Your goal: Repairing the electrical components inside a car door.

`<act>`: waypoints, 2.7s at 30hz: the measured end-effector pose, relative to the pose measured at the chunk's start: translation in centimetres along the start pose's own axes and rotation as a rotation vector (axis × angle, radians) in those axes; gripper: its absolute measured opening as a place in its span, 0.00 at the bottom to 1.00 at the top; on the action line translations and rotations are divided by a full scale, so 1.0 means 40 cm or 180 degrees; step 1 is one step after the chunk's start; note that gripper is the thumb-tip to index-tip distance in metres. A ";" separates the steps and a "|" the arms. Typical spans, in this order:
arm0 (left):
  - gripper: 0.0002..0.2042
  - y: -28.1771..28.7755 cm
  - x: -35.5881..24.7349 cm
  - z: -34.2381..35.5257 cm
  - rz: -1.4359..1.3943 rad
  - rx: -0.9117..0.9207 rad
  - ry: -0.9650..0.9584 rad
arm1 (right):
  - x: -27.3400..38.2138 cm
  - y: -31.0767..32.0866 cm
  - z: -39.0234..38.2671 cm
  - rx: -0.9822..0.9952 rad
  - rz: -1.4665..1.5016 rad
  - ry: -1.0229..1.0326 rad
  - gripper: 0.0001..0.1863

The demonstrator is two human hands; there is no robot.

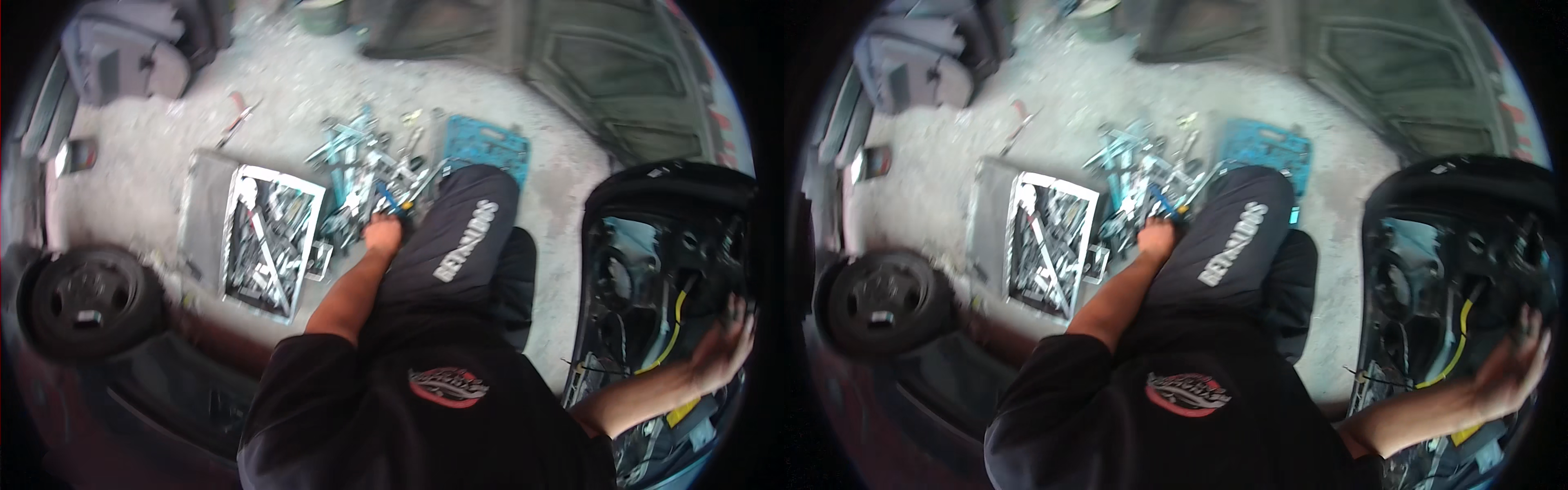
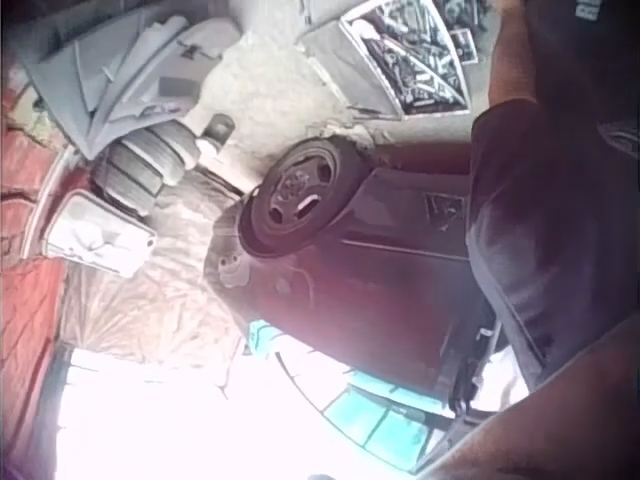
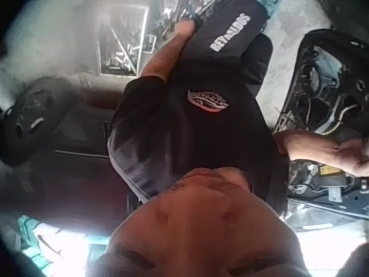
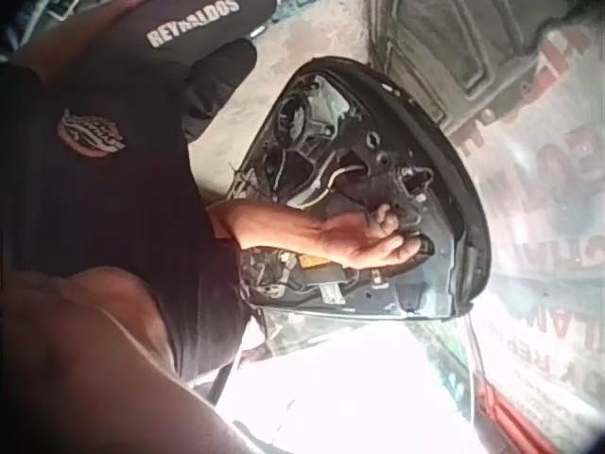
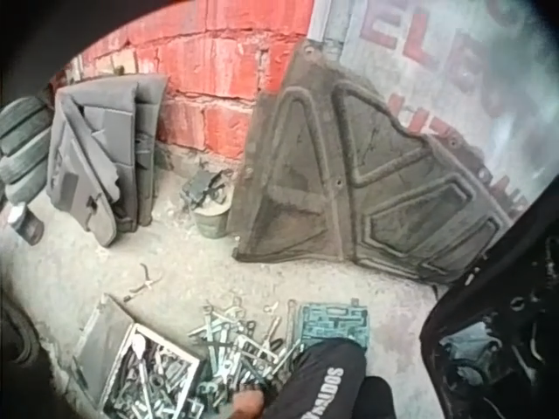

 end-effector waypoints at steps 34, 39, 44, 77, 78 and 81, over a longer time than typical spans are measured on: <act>0.09 0.846 -0.585 -0.729 -0.4119 -0.0206 -0.1670 | 0.061 -0.155 -0.028 -0.0957 -0.0263 0.0031 0.20; 0.13 0.923 -0.857 -0.740 -0.4335 0.0274 -0.2276 | 0.068 -0.149 -0.027 -0.0909 -0.0760 0.0032 0.24; 0.13 0.946 -0.955 -0.728 -0.4685 0.0727 -0.2587 | 0.109 -0.146 -0.037 -0.0753 -0.0277 -0.0367 0.26; 0.17 0.948 -1.114 -0.685 -0.5225 0.1094 -0.3263 | 0.114 -0.192 0.006 -0.1234 -0.0777 -0.0082 0.31; 0.17 0.947 -1.112 -0.680 -0.5192 0.1085 -0.3267 | 0.113 -0.191 0.007 -0.1206 -0.0717 -0.0056 0.31; 0.17 0.950 -1.105 -0.673 -0.5146 0.1046 -0.3292 | 0.118 -0.195 0.006 -0.1138 -0.0715 -0.0074 0.30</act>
Point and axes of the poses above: each hand's wrist, its own z-axis towards the middle knuckle, its own y-axis out of the back of the hand, x = y × z, the point moved 1 cm from there along z, towards the middle knuckle, and after that the axes turned 2 degrees about z, right-handed, at the moved point
